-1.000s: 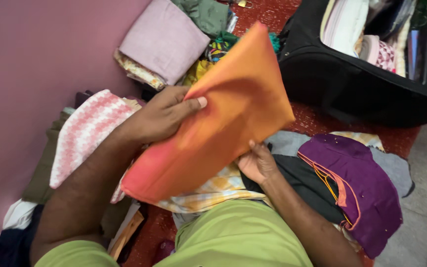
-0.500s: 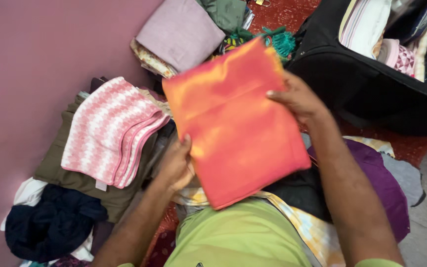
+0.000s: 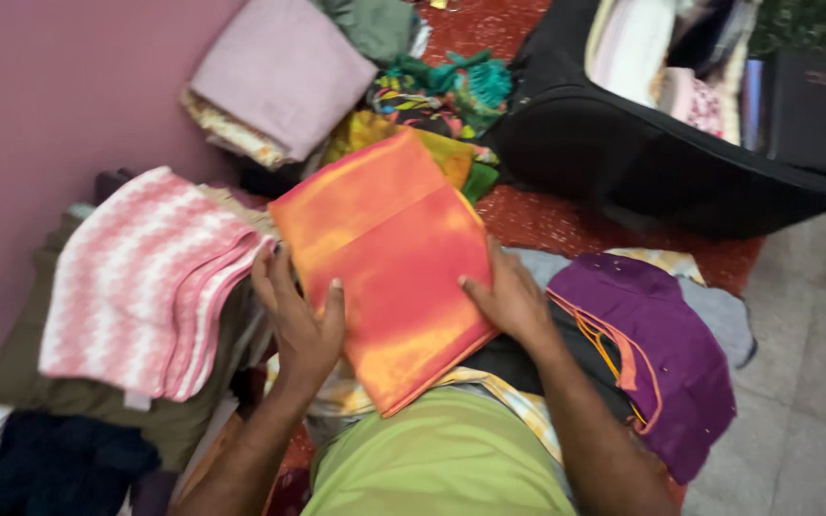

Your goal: The person folds a colorful fabric and a purple garment, then places them into a black bag. They also fold a pink towel and pack a white charger and a small perfume bottle into the bag.

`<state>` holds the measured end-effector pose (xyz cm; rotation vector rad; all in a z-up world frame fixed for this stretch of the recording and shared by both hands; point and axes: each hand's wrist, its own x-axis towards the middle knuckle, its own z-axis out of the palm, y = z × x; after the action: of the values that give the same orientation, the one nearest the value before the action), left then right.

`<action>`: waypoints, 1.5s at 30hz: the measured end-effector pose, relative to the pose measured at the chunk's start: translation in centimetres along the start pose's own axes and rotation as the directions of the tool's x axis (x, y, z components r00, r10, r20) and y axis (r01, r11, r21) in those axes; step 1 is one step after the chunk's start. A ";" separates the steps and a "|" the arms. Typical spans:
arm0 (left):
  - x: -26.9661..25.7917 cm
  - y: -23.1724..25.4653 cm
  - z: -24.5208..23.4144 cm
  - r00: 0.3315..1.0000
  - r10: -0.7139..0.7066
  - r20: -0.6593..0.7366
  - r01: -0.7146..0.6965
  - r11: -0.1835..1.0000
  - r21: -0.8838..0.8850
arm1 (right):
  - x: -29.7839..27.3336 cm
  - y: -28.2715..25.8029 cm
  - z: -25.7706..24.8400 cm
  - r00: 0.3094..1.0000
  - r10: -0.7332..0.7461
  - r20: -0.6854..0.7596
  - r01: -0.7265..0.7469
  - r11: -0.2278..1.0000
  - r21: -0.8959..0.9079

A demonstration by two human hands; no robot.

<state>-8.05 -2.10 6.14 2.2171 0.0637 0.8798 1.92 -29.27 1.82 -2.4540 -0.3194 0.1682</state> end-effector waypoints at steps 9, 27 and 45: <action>5.7 5.4 6.3 0.837 -0.069 0.542 0.070 0.997 0.019 | -2.7 1.2 -0.8 0.989 -0.139 -0.044 0.131 0.707 0.695; 6.9 7.7 16.6 0.526 0.083 0.846 -0.564 0.779 0.274 | -15.8 14.1 -14.9 0.829 0.296 -0.474 -0.406 0.902 -0.146; 0.3 8.6 41.8 0.010 -0.152 0.988 0.406 0.904 0.135 | -19.7 21.5 -14.4 0.824 0.565 -0.043 -0.489 0.748 0.448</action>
<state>15.87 -34.19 -8.70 2.0003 -0.2320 -1.0305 -10.15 -59.44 0.48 -2.0398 0.4701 0.2309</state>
